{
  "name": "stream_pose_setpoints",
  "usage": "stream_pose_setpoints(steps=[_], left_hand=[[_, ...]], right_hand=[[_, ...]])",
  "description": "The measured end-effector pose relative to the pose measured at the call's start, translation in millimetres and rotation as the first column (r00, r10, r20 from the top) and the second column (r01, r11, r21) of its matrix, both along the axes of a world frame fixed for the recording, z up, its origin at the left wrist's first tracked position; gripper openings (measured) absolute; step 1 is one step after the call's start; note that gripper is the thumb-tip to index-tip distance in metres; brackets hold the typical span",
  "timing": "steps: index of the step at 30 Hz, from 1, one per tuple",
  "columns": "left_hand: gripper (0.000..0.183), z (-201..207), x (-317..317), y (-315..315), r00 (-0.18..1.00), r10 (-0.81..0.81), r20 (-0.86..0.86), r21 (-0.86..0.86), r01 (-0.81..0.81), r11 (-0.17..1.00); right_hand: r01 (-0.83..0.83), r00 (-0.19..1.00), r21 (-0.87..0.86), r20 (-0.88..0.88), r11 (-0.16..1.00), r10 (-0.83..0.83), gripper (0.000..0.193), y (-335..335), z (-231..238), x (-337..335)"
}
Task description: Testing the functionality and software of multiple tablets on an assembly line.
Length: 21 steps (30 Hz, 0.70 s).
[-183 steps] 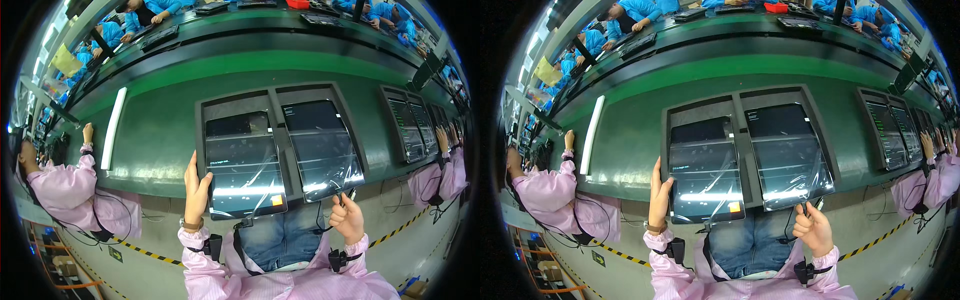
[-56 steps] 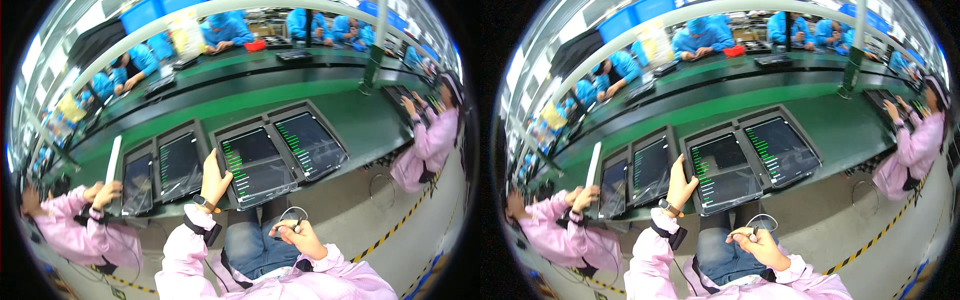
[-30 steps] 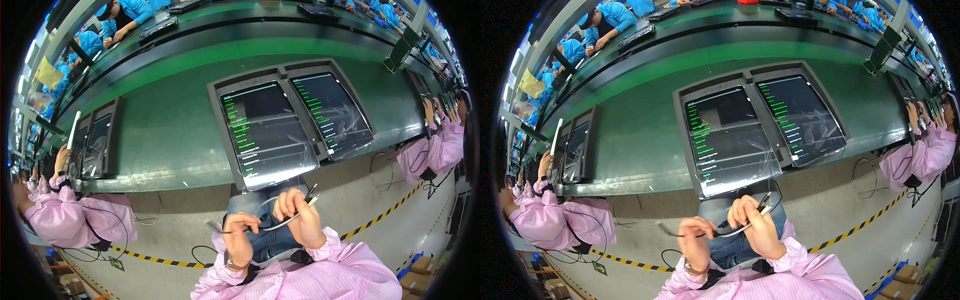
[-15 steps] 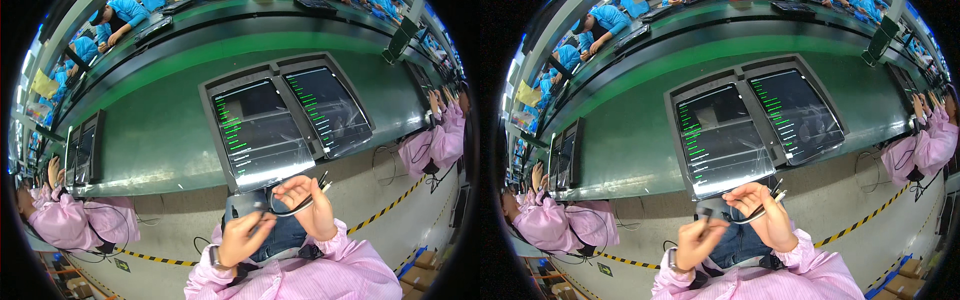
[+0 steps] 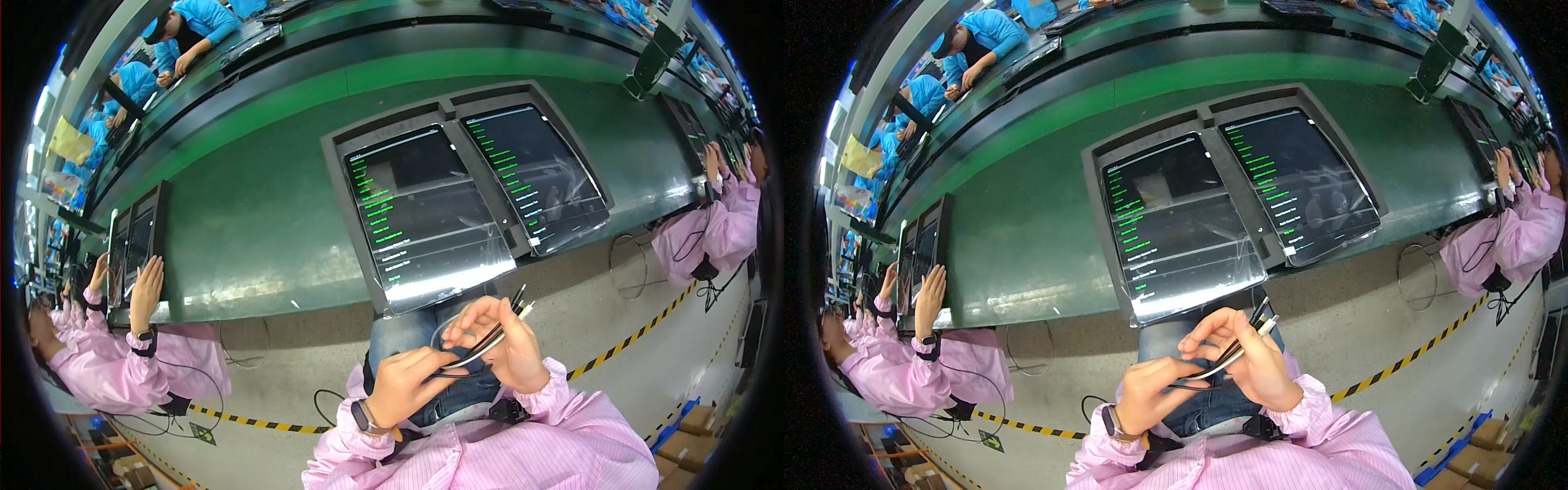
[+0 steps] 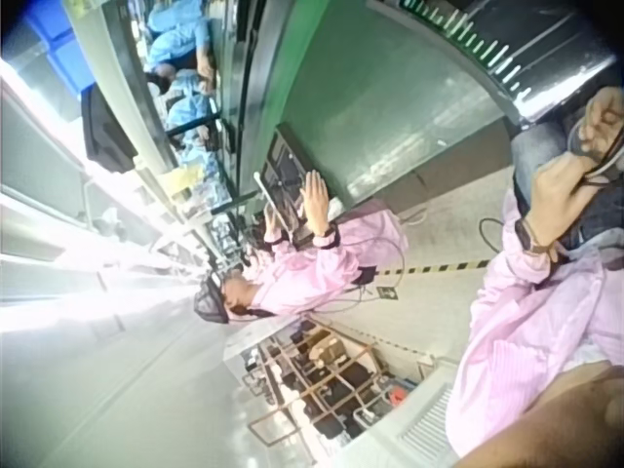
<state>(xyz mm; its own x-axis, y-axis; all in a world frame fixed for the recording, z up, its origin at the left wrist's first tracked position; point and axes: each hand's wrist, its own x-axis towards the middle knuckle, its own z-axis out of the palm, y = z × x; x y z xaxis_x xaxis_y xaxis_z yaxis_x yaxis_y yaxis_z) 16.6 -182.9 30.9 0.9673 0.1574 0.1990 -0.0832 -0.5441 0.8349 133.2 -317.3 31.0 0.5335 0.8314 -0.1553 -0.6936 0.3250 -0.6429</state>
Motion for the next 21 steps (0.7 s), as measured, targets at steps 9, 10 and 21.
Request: stream_pose_setpoints(steps=[9,10,21], left_hand=[[0.02,8.8,-12.8,9.1,0.984,0.152,0.094,-0.042,-0.148,0.988],[0.018,12.0,-14.9,12.5,0.972,0.184,0.149,0.088,-0.198,0.976],[0.024,58.1,14.5,184.8,0.688,0.697,0.203,0.091,-0.722,0.686]], right_hand=[[-0.147,0.937,-0.149,0.294,0.978,0.186,0.045,-7.3,1.4,7.8],[-0.221,0.915,-0.202,0.294,0.954,0.274,0.044,-7.3,3.3,9.7],[0.034,0.999,-0.092,-0.013,0.995,-0.035,0.021,-30.0,-20.8,-1.5]])
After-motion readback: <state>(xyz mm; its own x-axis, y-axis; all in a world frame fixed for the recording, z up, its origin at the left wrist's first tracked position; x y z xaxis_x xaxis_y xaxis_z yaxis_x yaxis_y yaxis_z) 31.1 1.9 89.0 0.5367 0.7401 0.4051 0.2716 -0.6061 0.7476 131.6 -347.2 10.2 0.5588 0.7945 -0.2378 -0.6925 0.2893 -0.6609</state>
